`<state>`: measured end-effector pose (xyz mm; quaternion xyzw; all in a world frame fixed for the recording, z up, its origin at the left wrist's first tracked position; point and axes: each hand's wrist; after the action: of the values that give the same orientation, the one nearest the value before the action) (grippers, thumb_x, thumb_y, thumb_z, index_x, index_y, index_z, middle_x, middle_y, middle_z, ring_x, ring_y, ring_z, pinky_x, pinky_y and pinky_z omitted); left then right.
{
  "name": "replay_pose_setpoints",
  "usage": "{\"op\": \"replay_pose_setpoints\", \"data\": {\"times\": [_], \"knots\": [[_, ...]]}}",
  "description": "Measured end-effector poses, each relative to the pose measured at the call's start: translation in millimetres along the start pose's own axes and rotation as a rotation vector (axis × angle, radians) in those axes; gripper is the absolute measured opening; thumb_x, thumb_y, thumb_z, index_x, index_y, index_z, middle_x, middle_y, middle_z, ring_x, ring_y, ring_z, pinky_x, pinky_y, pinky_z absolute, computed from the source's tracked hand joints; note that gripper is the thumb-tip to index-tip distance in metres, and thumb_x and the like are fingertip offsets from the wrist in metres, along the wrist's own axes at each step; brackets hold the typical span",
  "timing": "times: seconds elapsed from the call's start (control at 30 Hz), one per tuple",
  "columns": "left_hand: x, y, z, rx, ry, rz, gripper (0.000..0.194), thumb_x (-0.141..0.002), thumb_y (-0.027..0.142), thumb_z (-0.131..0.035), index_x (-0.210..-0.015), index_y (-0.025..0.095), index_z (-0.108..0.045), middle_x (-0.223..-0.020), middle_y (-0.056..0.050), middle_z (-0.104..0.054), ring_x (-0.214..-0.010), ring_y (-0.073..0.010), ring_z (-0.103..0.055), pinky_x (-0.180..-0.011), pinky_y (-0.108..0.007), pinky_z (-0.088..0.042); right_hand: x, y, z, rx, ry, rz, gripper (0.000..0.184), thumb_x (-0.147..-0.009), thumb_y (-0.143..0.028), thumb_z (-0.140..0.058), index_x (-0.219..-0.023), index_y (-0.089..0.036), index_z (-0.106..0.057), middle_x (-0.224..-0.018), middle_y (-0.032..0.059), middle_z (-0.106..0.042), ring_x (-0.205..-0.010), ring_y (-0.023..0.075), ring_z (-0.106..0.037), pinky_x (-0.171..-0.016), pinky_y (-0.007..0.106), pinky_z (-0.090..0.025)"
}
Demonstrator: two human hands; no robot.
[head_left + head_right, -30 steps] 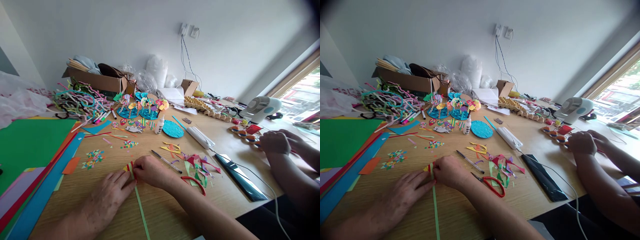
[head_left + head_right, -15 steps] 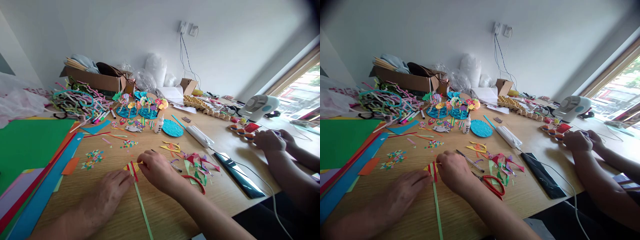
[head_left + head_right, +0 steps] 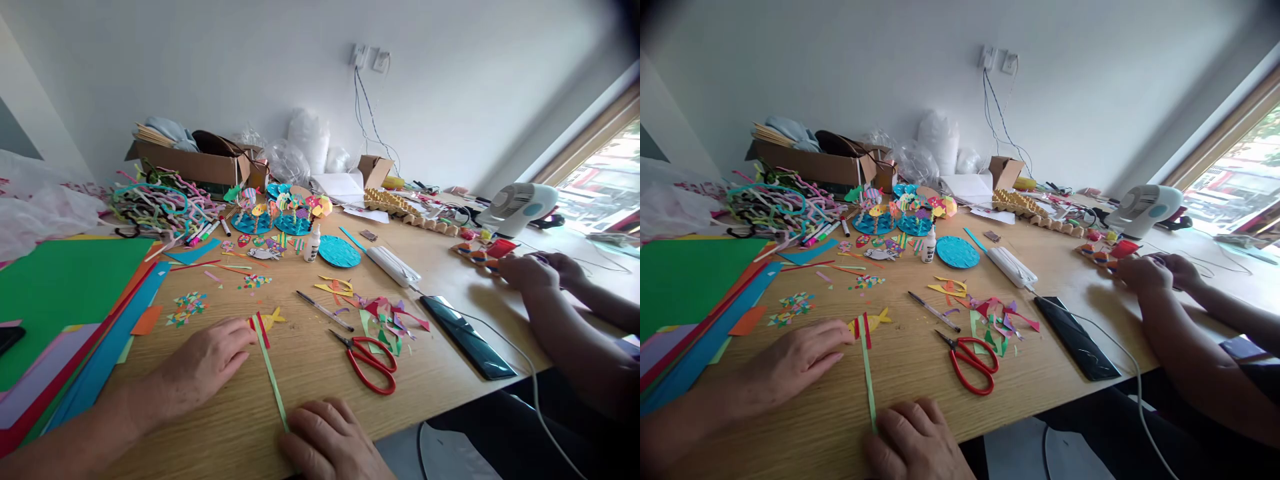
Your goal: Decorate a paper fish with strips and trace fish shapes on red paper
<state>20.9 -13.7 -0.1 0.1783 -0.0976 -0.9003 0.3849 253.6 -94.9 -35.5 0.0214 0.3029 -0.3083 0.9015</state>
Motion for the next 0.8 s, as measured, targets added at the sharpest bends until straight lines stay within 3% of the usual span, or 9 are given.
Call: {"op": "replay_pose_setpoints", "data": {"times": [0.1, 0.2, 0.33, 0.47, 0.63, 0.8], "knots": [[2.0, 2.9, -0.6, 0.08, -0.027, 0.024, 0.027, -0.082, 0.003, -0.04, -0.094, 0.021, -0.057, -0.093, 0.0, -0.062, -0.088, -0.0124, -0.059, -0.079, -0.023, -0.046, 3.7, -0.7, -5.9, -0.027, 0.097, 0.014, 0.02, -0.095, -0.026, -0.04, -0.088, -0.019, -0.057, -0.084, 0.0008, -0.069, -0.079, 0.0134, -0.061, -0.07, 0.026, -0.043], [4.7, 7.9, -3.0, 0.129, -0.056, 0.044, 0.027, -0.083, 0.004, -0.039, -0.091, 0.021, -0.057, -0.092, 0.0, -0.062, -0.087, -0.0126, -0.059, -0.079, -0.024, -0.046, 4.8, 0.7, -5.8, -0.1, 0.079, 0.021, 0.019, -0.094, -0.03, -0.043, -0.087, -0.019, -0.057, -0.086, 0.0003, -0.069, -0.083, 0.0131, -0.061, -0.072, 0.025, -0.044], [8.9, 17.9, -8.9, 0.167, -0.108, 0.055, 0.023, -0.079, 0.005, -0.043, -0.088, 0.021, -0.057, -0.091, 0.0, -0.062, -0.088, -0.0139, -0.059, -0.079, -0.024, -0.046, 5.8, 0.3, -3.6, -0.142, 0.091, 0.037, 0.015, -0.093, -0.022, -0.045, -0.085, -0.017, -0.056, -0.084, 0.0014, -0.069, -0.084, 0.0126, -0.061, -0.073, 0.024, -0.044], [14.0, 24.0, -16.6, 0.196, -0.081, 0.016, 0.026, -0.078, 0.003, -0.042, -0.09, 0.022, -0.056, -0.093, 0.001, -0.061, -0.089, -0.0136, -0.058, -0.081, -0.024, -0.045, 7.5, -2.8, -2.0, -0.188, 0.123, 0.025, 0.013, -0.092, -0.021, -0.048, -0.085, -0.016, -0.057, -0.082, 0.0025, -0.069, -0.084, 0.0137, -0.062, -0.073, 0.024, -0.045], [17.4, 29.6, -20.3, 0.142, -0.1, -0.034, 0.032, -0.074, -0.001, -0.048, -0.095, 0.022, -0.056, -0.098, 0.0, -0.059, -0.095, -0.0155, -0.055, -0.086, -0.026, -0.044, 5.0, -7.9, 4.0, -0.276, 0.077, -0.119, 0.009, -0.089, -0.016, -0.05, -0.087, -0.017, -0.058, -0.082, 0.0044, -0.067, -0.076, 0.0139, -0.062, -0.069, 0.023, -0.048], [10.7, 39.4, -21.4, 0.006, -0.064, -0.107, 0.03, -0.074, 0.003, -0.057, -0.099, 0.021, -0.057, -0.098, -0.003, -0.056, -0.091, -0.0194, -0.051, -0.081, -0.03, -0.044, -11.0, -12.0, 7.6, -0.438, 0.161, -0.305, 0.011, -0.086, -0.012, -0.051, -0.087, -0.017, -0.06, -0.082, 0.0055, -0.065, -0.072, 0.0127, -0.061, -0.066, 0.02, -0.048]]}}
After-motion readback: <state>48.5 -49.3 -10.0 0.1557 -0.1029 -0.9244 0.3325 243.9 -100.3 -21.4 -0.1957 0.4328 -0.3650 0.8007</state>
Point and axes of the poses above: each hand's wrist, its own x-axis away from the middle knuckle, its own z-axis out of the back of the hand, y = z × x
